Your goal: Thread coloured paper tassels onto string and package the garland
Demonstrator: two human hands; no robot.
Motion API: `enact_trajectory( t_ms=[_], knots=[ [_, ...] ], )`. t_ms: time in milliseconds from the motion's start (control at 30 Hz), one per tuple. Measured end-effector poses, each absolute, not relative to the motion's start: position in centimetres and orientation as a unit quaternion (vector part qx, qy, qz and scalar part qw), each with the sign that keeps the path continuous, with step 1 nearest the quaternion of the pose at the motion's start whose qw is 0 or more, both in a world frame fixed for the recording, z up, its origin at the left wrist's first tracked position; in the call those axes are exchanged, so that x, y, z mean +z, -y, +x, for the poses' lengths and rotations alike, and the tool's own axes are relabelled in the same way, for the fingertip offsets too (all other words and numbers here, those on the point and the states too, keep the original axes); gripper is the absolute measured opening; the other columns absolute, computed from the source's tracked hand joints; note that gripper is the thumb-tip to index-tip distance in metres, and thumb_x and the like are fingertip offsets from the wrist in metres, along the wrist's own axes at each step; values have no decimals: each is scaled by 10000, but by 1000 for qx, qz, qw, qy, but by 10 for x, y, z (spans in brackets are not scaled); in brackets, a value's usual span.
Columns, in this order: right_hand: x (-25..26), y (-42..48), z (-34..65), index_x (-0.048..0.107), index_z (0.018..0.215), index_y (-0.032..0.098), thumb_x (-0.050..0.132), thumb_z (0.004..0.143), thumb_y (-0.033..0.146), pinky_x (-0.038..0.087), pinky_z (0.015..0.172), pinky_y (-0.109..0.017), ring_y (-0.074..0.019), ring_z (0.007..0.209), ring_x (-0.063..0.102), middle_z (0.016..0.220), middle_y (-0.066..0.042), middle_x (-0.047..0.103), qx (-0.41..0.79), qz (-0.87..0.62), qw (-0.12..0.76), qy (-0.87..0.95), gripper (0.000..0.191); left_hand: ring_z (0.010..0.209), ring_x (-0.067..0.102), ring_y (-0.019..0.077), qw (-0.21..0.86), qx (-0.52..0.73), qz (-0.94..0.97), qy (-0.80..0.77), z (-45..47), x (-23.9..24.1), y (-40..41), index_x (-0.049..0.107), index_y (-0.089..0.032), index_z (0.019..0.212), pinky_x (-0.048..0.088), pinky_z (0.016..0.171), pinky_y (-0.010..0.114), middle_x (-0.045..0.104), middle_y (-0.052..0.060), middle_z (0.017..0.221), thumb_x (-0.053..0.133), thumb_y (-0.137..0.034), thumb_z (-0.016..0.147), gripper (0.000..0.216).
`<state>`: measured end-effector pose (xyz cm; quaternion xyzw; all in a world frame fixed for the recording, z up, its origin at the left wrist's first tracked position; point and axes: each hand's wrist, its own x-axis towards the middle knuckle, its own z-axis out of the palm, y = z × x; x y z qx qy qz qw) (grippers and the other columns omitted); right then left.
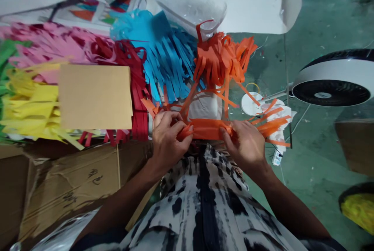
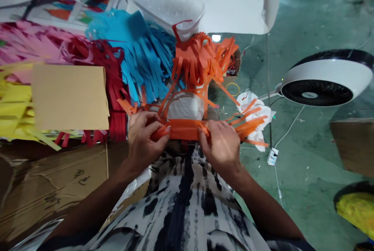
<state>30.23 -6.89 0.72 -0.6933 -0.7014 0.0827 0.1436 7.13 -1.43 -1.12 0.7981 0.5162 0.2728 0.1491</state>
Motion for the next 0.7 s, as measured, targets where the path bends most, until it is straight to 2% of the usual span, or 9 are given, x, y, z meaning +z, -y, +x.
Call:
enact_trajectory(
  t_ms=[133, 233, 300, 367, 433, 500, 567, 633, 700],
  knots=[
    [8, 68, 302, 518, 768, 258, 530, 1043, 377, 363, 682, -365, -244, 745, 590, 732, -48, 661, 58, -698, 119, 704, 300, 1048, 620, 286, 126, 268, 798, -525, 71, -15, 17, 651, -217, 813, 510, 1065, 534, 664, 92, 1043, 738, -316, 920, 170],
    [8, 66, 297, 532, 768, 253, 503, 1050, 395, 359, 670, -359, -239, 734, 603, 721, -52, 668, 44, -697, 107, 707, 317, 1195, 637, 316, 68, 272, 817, -504, 72, -10, 19, 686, -232, 1111, 454, 1178, 608, 690, 113, 1178, 744, -294, 941, 190],
    [10, 65, 294, 562, 787, 245, 491, 1048, 407, 349, 653, -353, -237, 721, 613, 715, -58, 678, 31, -695, 97, 712, 315, 1332, 610, 302, 21, 252, 873, -417, 73, -4, 18, 654, -291, 1280, 254, 1313, 668, 705, 76, 1312, 695, -192, 978, 321],
    [12, 65, 297, 612, 846, 230, 497, 1036, 398, 345, 640, -348, -240, 706, 623, 713, -68, 690, 19, -704, 81, 705, 279, 1387, 602, 260, 2, 218, 931, -294, 74, 2, 15, 640, -304, 1330, 17, 1364, 674, 734, 18, 1342, 605, -91, 1014, 382],
    [16, 68, 310, 657, 933, 213, 517, 1016, 377, 355, 632, -342, -244, 696, 634, 731, -75, 710, 17, -727, 74, 683, 231, 1375, 628, 248, 21, 188, 958, -214, 74, 5, 12, 638, -255, 1348, -66, 1358, 681, 764, 13, 1309, 536, -70, 1039, 374],
    [22, 75, 333, 686, 1025, 209, 550, 980, 359, 391, 634, -340, -246, 701, 651, 796, -73, 747, 37, -748, 95, 655, 207, 1360, 648, 267, 53, 174, 962, -201, 74, 4, 8, 633, -236, 1377, -21, 1348, 721, 770, 34, 1303, 511, -85, 1046, 383],
    [33, 86, 360, 709, 1079, 221, 573, 929, 319, 466, 670, -363, -254, 740, 680, 899, -63, 784, 56, -756, 159, 632, 225, 1365, 647, 292, 79, 166, 961, -207, 73, 2, 6, 631, -253, 1405, 44, 1334, 753, 755, 53, 1340, 522, -93, 1035, 418],
    [45, 97, 377, 731, 1089, 229, 565, 877, 243, 548, 802, -440, -291, 886, 725, 1023, -75, 802, 14, -753, 248, 609, 269, 1365, 648, 299, 100, 162, 959, -208, 72, -1, 4, 642, -273, 1410, 69, 1328, 761, 749, 57, 1352, 540, -90, 1026, 437],
    [53, 106, 375, 735, 1147, 236, 547, 877, 207, 542, 990, -518, -322, 1101, 724, 1163, -94, 792, -43, -720, 300, 624, 330, 1371, 644, 292, 116, 156, 959, -208, 72, -4, 4, 647, -299, 1416, 81, 1333, 747, 749, 46, 1352, 552, -84, 1025, 456]
  ],
)
